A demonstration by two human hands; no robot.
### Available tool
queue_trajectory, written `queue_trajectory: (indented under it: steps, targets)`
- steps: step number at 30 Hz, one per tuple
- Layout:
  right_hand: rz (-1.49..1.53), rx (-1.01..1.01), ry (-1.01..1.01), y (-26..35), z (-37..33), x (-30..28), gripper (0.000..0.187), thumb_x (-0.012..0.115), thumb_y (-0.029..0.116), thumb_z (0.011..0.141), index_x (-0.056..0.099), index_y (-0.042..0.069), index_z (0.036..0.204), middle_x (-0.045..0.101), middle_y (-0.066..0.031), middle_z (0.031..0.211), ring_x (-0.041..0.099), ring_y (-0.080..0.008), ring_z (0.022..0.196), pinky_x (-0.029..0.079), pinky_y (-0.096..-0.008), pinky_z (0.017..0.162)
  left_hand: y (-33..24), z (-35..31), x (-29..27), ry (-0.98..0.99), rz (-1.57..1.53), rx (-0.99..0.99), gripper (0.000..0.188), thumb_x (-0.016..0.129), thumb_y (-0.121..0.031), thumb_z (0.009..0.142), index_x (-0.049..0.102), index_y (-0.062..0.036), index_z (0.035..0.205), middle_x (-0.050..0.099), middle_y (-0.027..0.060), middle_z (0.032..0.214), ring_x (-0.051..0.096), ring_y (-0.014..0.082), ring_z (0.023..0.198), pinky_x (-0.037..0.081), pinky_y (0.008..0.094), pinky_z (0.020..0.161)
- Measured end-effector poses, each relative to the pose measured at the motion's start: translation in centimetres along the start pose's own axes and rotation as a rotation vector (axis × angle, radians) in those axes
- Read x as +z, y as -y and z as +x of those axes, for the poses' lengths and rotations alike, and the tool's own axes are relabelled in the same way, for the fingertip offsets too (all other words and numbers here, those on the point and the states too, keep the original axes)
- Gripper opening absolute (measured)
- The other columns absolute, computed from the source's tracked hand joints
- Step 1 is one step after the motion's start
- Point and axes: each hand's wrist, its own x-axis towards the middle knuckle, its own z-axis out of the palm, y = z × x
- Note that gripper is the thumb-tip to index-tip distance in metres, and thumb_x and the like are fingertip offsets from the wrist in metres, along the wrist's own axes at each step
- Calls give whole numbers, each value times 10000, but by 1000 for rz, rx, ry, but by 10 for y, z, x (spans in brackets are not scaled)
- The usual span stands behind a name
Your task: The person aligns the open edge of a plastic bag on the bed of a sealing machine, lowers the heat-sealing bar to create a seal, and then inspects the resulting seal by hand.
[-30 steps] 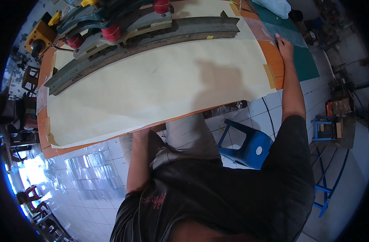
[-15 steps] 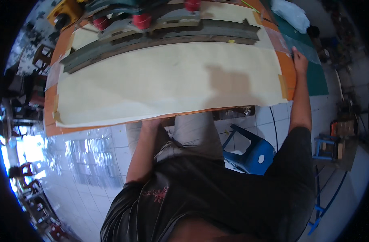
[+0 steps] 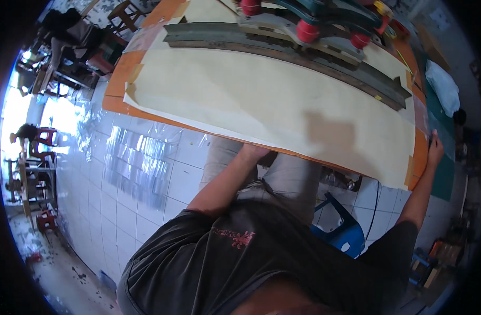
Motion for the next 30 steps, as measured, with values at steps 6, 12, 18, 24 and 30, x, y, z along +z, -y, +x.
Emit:
queue_trajectory:
  steps: [6, 12, 18, 24, 30]
  targets:
    - [144, -25, 35, -14, 3, 0, 592, 487, 549, 914, 636, 27, 1152, 659, -165, 1105, 613, -260, 1056, 437, -326, 905, 4, 0, 5, 14, 235, 127, 575, 336, -472, 977, 369, -65, 1382, 448, 119, 1372, 456, 286, 1240, 397, 442, 1041]
    - [13, 24, 51, -8, 4, -2, 617, 459, 584, 911, 628, 53, 1177, 643, -169, 1140, 597, -279, 1081, 430, -339, 916, 3, 1, 2, 61, 443, 191, 575, 338, -468, 979, 357, -66, 1389, 443, 114, 1376, 456, 282, 1239, 395, 436, 1043]
    - [5, 13, 35, -7, 4, -2, 599, 442, 576, 919, 637, 67, 1168, 640, -166, 1148, 591, -303, 1095, 432, -347, 923, 1, 3, -2, 94, 350, 129, 584, 353, -456, 980, 314, -65, 1412, 408, 123, 1405, 445, 285, 1255, 392, 444, 1047]
    - [-104, 47, -26, -15, 8, 0, 636, 387, 595, 926, 619, 64, 1188, 628, -170, 1165, 578, -332, 1106, 436, -385, 923, 0, 4, 4, 118, -282, 2, 609, 361, -469, 974, 289, -67, 1425, 381, 130, 1427, 433, 291, 1270, 391, 451, 1047]
    - [-86, 88, -111, -29, 13, 2, 657, 368, 595, 931, 604, 41, 1193, 607, -217, 1166, 538, -404, 1118, 418, -412, 930, 5, 2, -3, 74, -463, -41, 667, 339, -533, 956, 272, -76, 1438, 349, 137, 1452, 400, 314, 1297, 362, 494, 1061]
